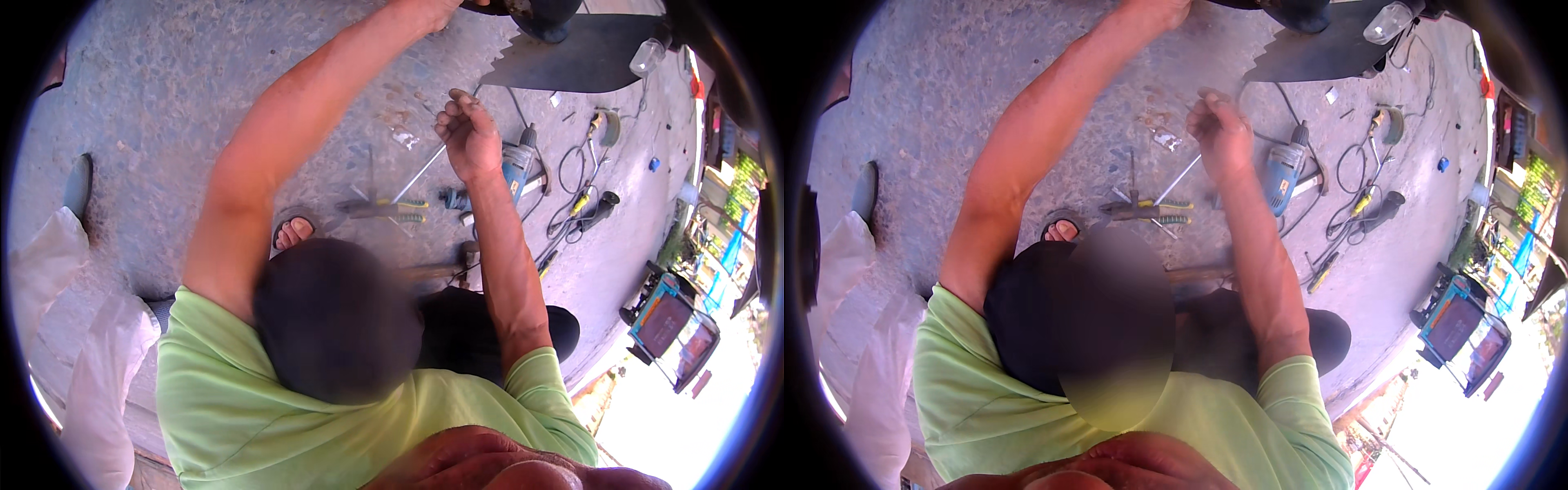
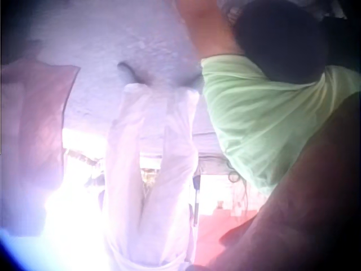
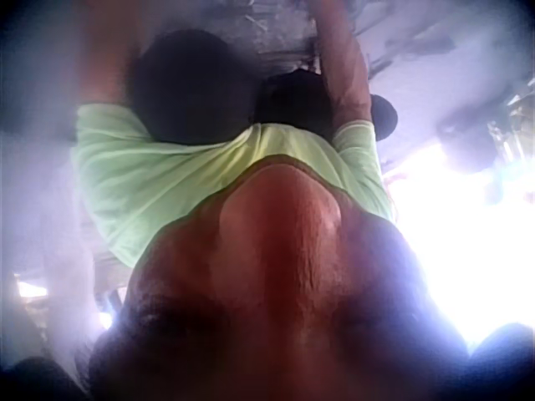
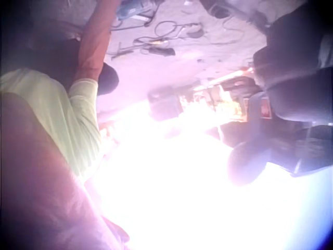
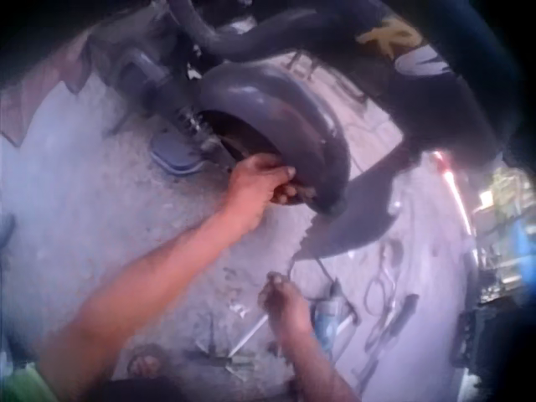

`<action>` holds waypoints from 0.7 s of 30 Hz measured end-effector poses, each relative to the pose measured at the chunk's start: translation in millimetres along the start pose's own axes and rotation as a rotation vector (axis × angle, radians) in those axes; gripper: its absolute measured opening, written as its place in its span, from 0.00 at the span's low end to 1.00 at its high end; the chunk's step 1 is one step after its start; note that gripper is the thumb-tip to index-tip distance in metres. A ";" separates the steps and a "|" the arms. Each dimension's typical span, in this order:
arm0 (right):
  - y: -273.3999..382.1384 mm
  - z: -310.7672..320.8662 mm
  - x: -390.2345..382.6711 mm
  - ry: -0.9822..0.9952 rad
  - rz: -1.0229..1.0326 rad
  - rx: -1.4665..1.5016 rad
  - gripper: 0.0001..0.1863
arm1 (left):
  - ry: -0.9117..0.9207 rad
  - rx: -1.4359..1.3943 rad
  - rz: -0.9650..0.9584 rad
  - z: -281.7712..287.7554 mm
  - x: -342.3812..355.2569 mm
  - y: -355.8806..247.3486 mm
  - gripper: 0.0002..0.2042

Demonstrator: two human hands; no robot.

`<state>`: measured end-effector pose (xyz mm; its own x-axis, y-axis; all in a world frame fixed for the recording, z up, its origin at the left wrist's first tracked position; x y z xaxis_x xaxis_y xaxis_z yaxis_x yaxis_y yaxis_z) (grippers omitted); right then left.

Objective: The person unscrews and removes a rear panel from a scooter using a T-handle socket wrench and a screwdriver.

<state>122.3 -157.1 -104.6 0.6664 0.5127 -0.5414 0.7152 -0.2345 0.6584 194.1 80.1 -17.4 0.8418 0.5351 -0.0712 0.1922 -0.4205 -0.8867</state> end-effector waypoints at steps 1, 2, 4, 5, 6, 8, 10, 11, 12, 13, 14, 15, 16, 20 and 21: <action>2.7 -3.2 5.6 0.002 -0.003 0.013 0.16 | -0.034 -0.007 0.011 6.9 -1.9 1.3 0.06; 6.1 -6.3 9.6 0.003 -0.006 0.027 0.16 | -0.067 -0.013 0.022 13.5 -4.5 3.6 0.06; 20.5 -19.0 16.8 -0.030 0.016 0.023 0.18 | -0.009 0.158 0.041 19.5 -19.6 1.5 0.06; 29.9 -23.9 20.9 -0.049 0.031 0.021 0.19 | 0.026 0.242 0.052 18.6 -27.1 2.5 0.06; 34.7 -36.0 24.4 -0.015 0.019 0.024 0.19 | 0.061 0.331 0.018 18.6 -34.2 0.7 0.07; 44.5 -50.3 31.9 0.042 -0.002 0.033 0.20 | 0.141 0.508 -0.044 14.4 -47.8 9.6 0.08; 47.4 -60.3 37.6 0.058 -0.021 0.019 0.19 | 0.091 0.742 -0.219 17.1 -65.9 1.5 0.11; 48.7 -64.3 37.7 0.019 -0.017 0.012 0.18 | 0.067 0.859 -0.306 16.9 -73.1 -1.2 0.13; 50.7 -65.8 37.7 -0.021 -0.009 0.003 0.18 | 0.049 0.849 -0.344 17.8 -76.0 -0.3 0.13; 49.3 -63.4 39.4 -0.043 -0.012 -0.015 0.17 | 0.030 0.839 -0.382 18.7 -78.2 0.4 0.13; 47.0 -58.6 41.2 -0.065 -0.016 -0.033 0.16 | 0.011 0.830 -0.419 19.9 -79.1 0.9 0.13; 46.6 -59.0 41.0 -0.087 -0.016 -0.051 0.16 | 0.022 0.852 -0.402 18.7 -77.4 1.1 0.13; 48.4 -61.6 40.2 -0.098 0.007 -0.051 0.16 | 0.029 0.863 -0.467 16.0 -77.8 -1.2 0.14; 51.9 -71.0 35.3 -0.096 0.079 -0.070 0.14 | 0.052 0.861 -0.596 12.0 -82.5 3.2 0.16; 55.4 -71.2 34.9 -0.083 0.098 -0.086 0.13 | 0.057 0.843 -0.601 11.1 -82.9 1.1 0.16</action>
<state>170.3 -93.4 -49.9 0.7499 0.4197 -0.5113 0.6275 -0.2066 0.7507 119.0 43.4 -17.5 0.7505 0.4423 0.4910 0.1915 0.5656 -0.8022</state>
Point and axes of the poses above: each hand's wrist, its own x-axis towards the middle knuckle, its own z-axis out of the back of the hand, y = z × x, the point moved 10 cm from there along x, towards the middle knuckle, and after that the axes turned 15 degrees about x, right-handed, at the moved point
